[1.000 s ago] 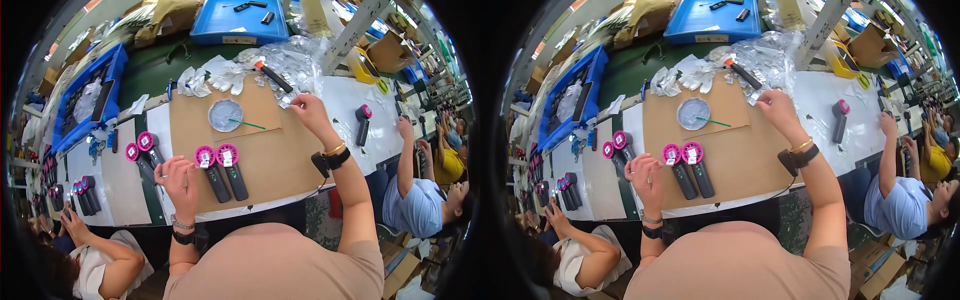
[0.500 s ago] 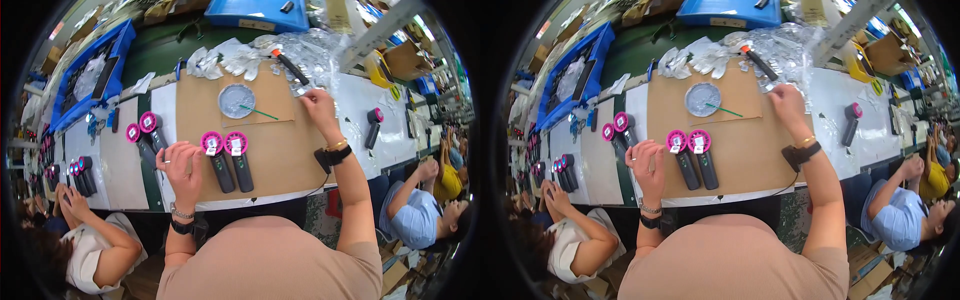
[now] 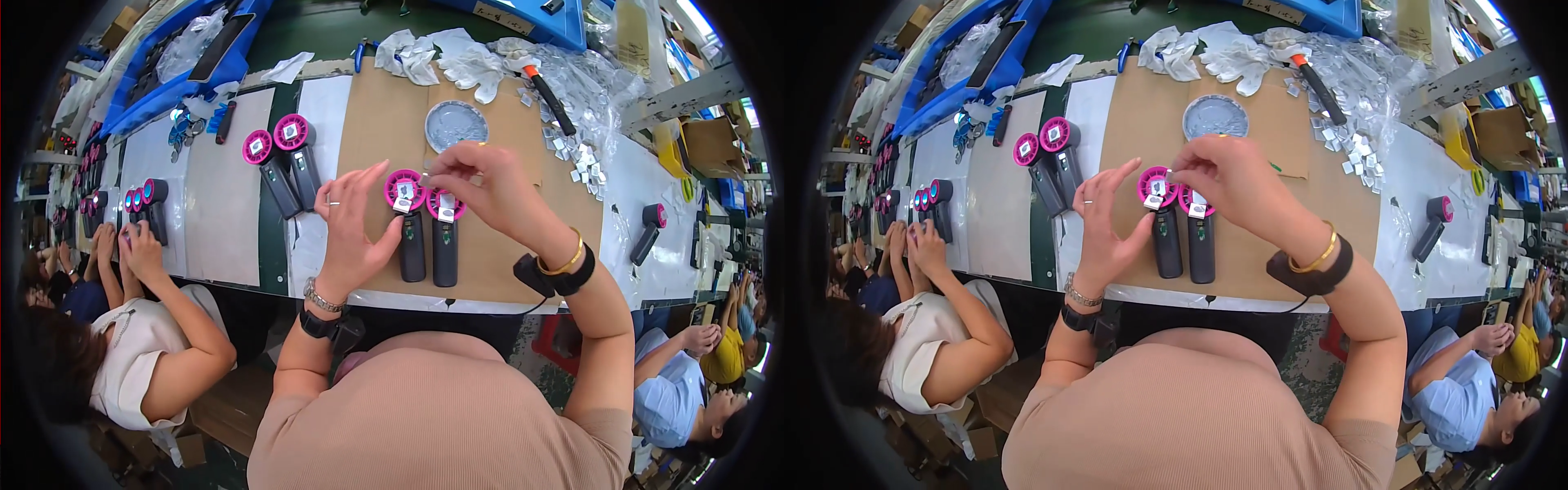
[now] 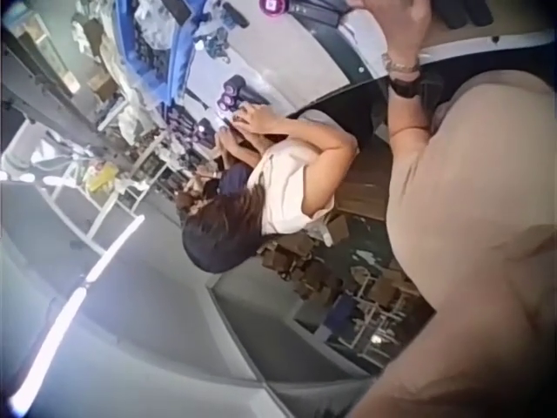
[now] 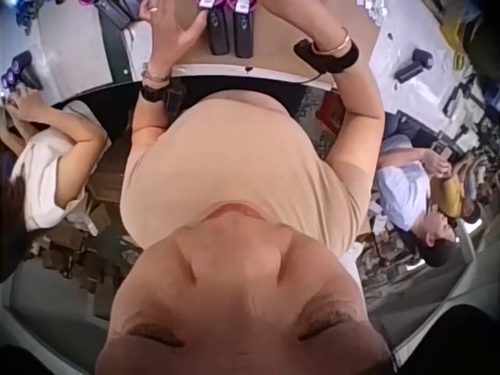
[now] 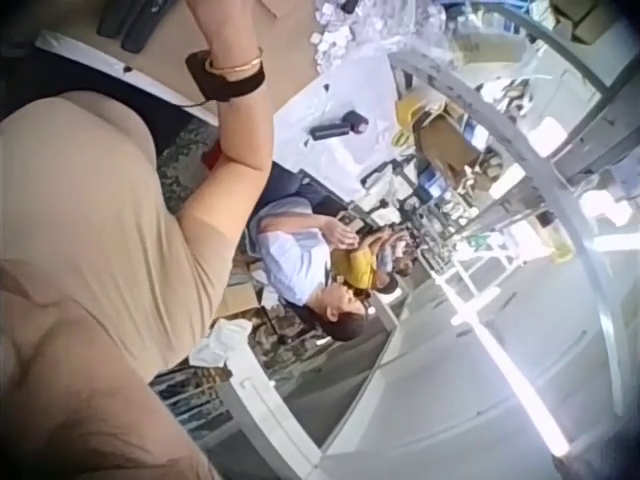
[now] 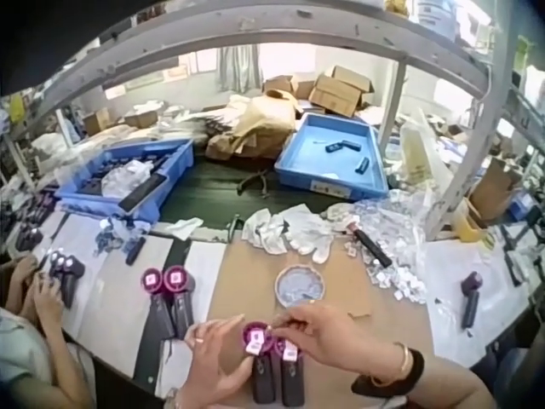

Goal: The person applies a grey substance to small square components using a thin applicator, presses them onto the center of handheld fans, and then attaches circular covers over the components.

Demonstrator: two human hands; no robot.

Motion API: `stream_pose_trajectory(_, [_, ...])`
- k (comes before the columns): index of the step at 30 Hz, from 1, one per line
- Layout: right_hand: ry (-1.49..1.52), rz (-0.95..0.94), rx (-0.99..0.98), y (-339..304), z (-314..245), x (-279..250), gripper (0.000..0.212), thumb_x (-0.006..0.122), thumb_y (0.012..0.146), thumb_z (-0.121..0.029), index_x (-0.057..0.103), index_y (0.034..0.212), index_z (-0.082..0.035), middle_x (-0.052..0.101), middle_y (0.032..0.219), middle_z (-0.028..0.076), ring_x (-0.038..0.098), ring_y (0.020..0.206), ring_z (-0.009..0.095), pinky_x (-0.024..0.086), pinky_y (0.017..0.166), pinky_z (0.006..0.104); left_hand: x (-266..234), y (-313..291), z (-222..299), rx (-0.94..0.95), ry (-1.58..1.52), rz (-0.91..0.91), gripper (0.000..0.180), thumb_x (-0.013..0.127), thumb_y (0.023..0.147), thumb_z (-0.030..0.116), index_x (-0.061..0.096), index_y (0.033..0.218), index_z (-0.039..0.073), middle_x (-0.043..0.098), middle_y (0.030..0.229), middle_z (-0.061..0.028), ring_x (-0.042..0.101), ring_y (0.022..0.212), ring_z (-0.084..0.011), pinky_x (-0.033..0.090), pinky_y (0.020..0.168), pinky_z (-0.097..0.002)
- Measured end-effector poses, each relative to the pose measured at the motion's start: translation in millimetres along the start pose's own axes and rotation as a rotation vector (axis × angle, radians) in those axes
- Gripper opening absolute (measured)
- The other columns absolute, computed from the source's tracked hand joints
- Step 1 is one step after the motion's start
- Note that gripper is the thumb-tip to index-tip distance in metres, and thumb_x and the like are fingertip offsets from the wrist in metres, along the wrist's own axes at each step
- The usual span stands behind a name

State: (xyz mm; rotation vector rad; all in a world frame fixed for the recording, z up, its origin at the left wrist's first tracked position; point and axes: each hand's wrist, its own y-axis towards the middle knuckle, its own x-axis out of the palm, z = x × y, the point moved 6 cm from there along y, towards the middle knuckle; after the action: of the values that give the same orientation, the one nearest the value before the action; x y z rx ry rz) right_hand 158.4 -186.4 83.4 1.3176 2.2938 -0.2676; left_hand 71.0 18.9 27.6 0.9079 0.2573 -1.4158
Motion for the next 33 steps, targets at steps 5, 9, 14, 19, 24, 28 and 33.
stream_pose_trajectory(5, [-0.080,-0.140,0.070,22.0,5.6,27.2,0.015,0.083,0.101,-0.010,0.081,0.111,0.001,0.080,0.100,0.011,0.077,0.087,0.020,0.060,0.080,0.0344,6.0,1.3,-4.1,-0.027,-0.033,-0.024,0.080,0.082,0.087,0.017,0.056,0.163,0.013,0.068,0.153,-0.0054,0.054,0.146,-0.0270,0.017,0.131,-0.0538])
stream_pose_trajectory(9, [-0.119,-0.151,0.034,25.9,12.3,35.1,0.015,0.082,0.100,-0.011,0.080,0.110,0.001,0.079,0.098,0.012,0.076,0.084,0.025,0.059,0.079,0.0363,8.5,0.5,-4.7,-0.033,-0.057,-0.029,0.081,0.082,0.088,0.016,0.054,0.164,0.014,0.069,0.152,-0.0042,0.054,0.145,-0.0262,0.016,0.131,-0.0544])
stream_pose_trajectory(14, [-0.138,-0.195,0.055,26.5,14.6,38.9,0.013,0.081,0.098,-0.010,0.080,0.107,0.000,0.076,0.094,0.012,0.074,0.088,0.030,0.058,0.079,0.0403,10.3,1.0,-5.9,-0.027,-0.060,-0.033,0.081,0.081,0.089,0.014,0.053,0.165,0.013,0.071,0.150,-0.0033,0.054,0.145,-0.0254,0.017,0.130,-0.0546])
stream_pose_trajectory(19, [-0.250,-0.100,-0.168,25.1,10.4,39.8,0.011,0.082,0.096,-0.011,0.079,0.101,-0.001,0.075,0.093,0.012,0.070,0.092,0.032,0.057,0.083,0.0432,11.3,0.9,-7.9,-0.036,-0.076,-0.032,0.081,0.080,0.089,0.012,0.052,0.164,0.012,0.072,0.149,-0.0033,0.055,0.144,-0.0249,0.018,0.130,-0.0547])
stream_pose_trajectory(24, [-0.392,-0.105,-0.080,30.6,11.1,43.1,0.011,0.086,0.090,-0.013,0.079,0.094,-0.004,0.073,0.093,0.008,0.067,0.098,0.031,0.054,0.087,0.0449,10.0,5.6,-7.7,-0.050,-0.133,-0.045,0.080,0.081,0.087,0.011,0.053,0.163,0.012,0.073,0.148,-0.0029,0.056,0.144,-0.0243,0.019,0.129,-0.0539])
stream_pose_trajectory(28, [-0.448,-0.153,0.037,34.3,17.4,48.6,0.013,0.089,0.086,-0.015,0.079,0.088,-0.007,0.073,0.094,0.005,0.066,0.099,0.030,0.049,0.087,0.0456,8.6,5.9,-9.1,-0.040,-0.137,-0.068,0.080,0.082,0.086,0.009,0.054,0.161,0.012,0.073,0.148,-0.0026,0.057,0.143,-0.0240,0.020,0.129,-0.0527])
stream_pose_trajectory(33, [-0.521,-0.107,0.072,29.9,16.2,50.5,0.017,0.092,0.083,-0.019,0.078,0.085,-0.010,0.073,0.094,0.003,0.065,0.100,0.029,0.041,0.089,0.0442,9.2,3.8,-9.0,-0.024,-0.132,-0.072,0.078,0.082,0.086,0.008,0.055,0.159,0.012,0.073,0.147,-0.0023,0.057,0.142,-0.0241,0.021,0.129,-0.0514])
